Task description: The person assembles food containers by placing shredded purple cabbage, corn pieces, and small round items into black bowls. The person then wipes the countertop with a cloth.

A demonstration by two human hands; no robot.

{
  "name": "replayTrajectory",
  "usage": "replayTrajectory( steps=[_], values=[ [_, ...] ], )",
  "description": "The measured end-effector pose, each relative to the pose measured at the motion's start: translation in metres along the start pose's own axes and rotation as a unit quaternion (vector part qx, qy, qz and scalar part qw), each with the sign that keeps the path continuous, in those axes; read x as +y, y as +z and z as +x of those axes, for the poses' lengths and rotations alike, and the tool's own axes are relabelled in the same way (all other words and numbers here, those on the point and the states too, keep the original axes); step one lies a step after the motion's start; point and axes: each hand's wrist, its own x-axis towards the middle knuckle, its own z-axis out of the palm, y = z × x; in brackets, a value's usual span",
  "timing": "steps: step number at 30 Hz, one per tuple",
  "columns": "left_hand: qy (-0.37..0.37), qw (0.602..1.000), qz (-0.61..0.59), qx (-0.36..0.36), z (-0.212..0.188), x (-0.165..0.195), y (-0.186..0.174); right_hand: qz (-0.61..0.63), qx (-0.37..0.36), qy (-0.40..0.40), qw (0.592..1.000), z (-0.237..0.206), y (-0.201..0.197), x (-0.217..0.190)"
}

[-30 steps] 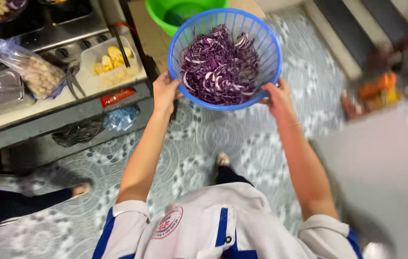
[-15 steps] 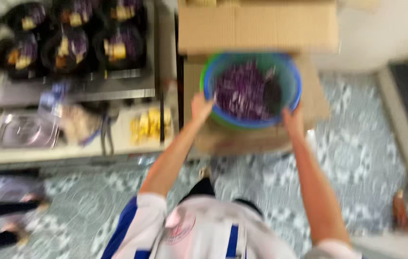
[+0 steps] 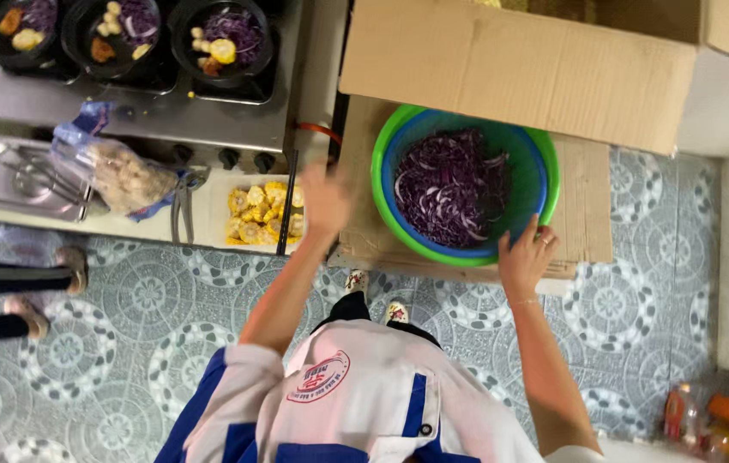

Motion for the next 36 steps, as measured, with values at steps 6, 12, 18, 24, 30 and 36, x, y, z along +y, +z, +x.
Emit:
replayTrajectory(
  steps=[6, 12, 18, 24, 30, 36],
  values=[
    [-0.17, 0.952, 0.25, -0.047, -0.038, -0.101, 0.006, 0.026, -0.025, -0.017, 0.999, 0.003, 0.009, -0.009],
    [-0.06, 0.962, 0.244, -0.104, -0.036, -0.065, -0.012, 0.046, -0.019, -0.001, 0.999, 0.0, -0.006, -0.018],
    [0.211, 0.974, 0.063, -0.057, -0.005, 0.088, 0.017, 0.081, -0.041, 0.039, 0.995, 0.002, -0.028, -0.033],
    [0.216, 0.96, 0.164, -0.075, 0.01, 0.152, 0.051, 0.071, -0.043, 0.037, 0.996, -0.003, -0.032, -0.038],
    [0.037, 0.974, -0.104, 0.197, -0.031, 0.042, 0.024, 0.082, -0.029, 0.017, 0.996, -0.006, -0.021, -0.031],
    [-0.516, 0.787, -0.3, 0.158, -0.092, -0.084, 0.007, 0.074, -0.074, 0.007, 0.995, -0.007, 0.005, -0.022]
  ],
)
